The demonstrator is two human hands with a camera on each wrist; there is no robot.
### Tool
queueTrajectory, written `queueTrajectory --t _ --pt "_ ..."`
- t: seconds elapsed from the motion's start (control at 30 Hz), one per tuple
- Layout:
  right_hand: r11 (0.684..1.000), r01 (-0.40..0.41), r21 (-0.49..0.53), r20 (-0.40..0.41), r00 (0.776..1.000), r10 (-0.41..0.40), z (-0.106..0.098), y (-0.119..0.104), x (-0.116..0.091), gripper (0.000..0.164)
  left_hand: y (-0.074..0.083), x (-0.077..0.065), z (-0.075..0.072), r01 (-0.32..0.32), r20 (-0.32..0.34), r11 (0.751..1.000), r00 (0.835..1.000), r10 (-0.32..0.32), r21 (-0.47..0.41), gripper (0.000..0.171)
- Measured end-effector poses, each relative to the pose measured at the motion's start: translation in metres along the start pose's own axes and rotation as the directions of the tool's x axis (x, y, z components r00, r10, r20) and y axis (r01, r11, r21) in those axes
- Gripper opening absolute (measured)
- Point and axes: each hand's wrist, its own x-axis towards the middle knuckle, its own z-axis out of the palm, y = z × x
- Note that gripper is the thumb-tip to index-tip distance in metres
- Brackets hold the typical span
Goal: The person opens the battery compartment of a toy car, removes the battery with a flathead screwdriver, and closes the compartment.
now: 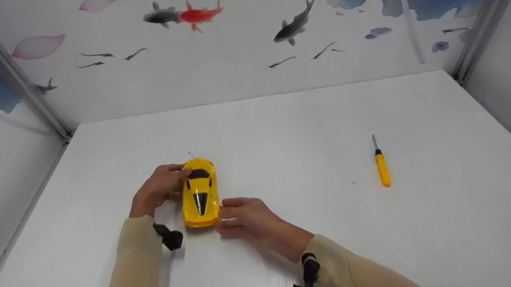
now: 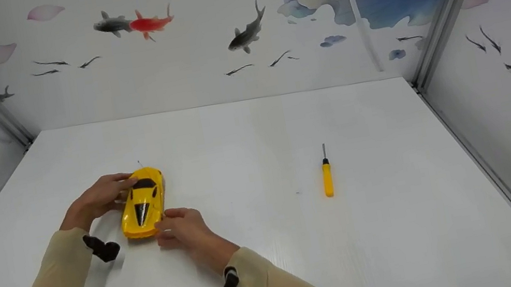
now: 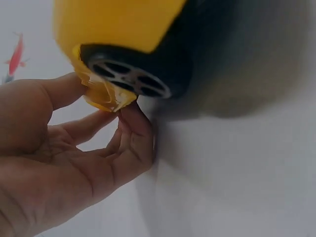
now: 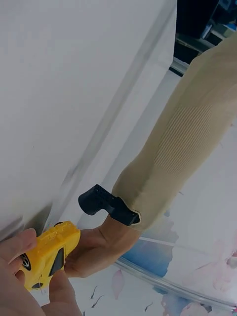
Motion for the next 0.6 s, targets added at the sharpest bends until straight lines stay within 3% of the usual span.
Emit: queueTrajectory --t 0.13,0.33,0.47,0.6 --pt "0.992 0.054 -0.118 -0.032 0.998 -0.058 -0.006 -0.003 -0.003 0.052 0.007 -0.006 0.005 0.028 -0.031 0.995 0.999 -0.031 -0.093 0.063" --pt "0.948 0.139 -0.285 -0.083 0.982 -0.169 -0.022 -0.018 -0.012 0.05 0.023 -0.018 0.017 -0.008 -0.07 0.96 0.997 -0.013 -0.281 0.062" --pt "0.896 0.223 -0.385 -0.078 0.959 -0.273 -0.034 -0.028 -0.024 0.054 0.033 -0.029 0.031 -0.063 -0.128 0.919 0.992 0.014 -0.389 0.062" --pt "0.819 0.304 -0.487 -0.087 0.916 -0.392 -0.044 -0.034 -0.034 0.061 0.044 -0.038 0.046 -0.116 -0.168 0.863 0.985 0.037 -0.491 0.061"
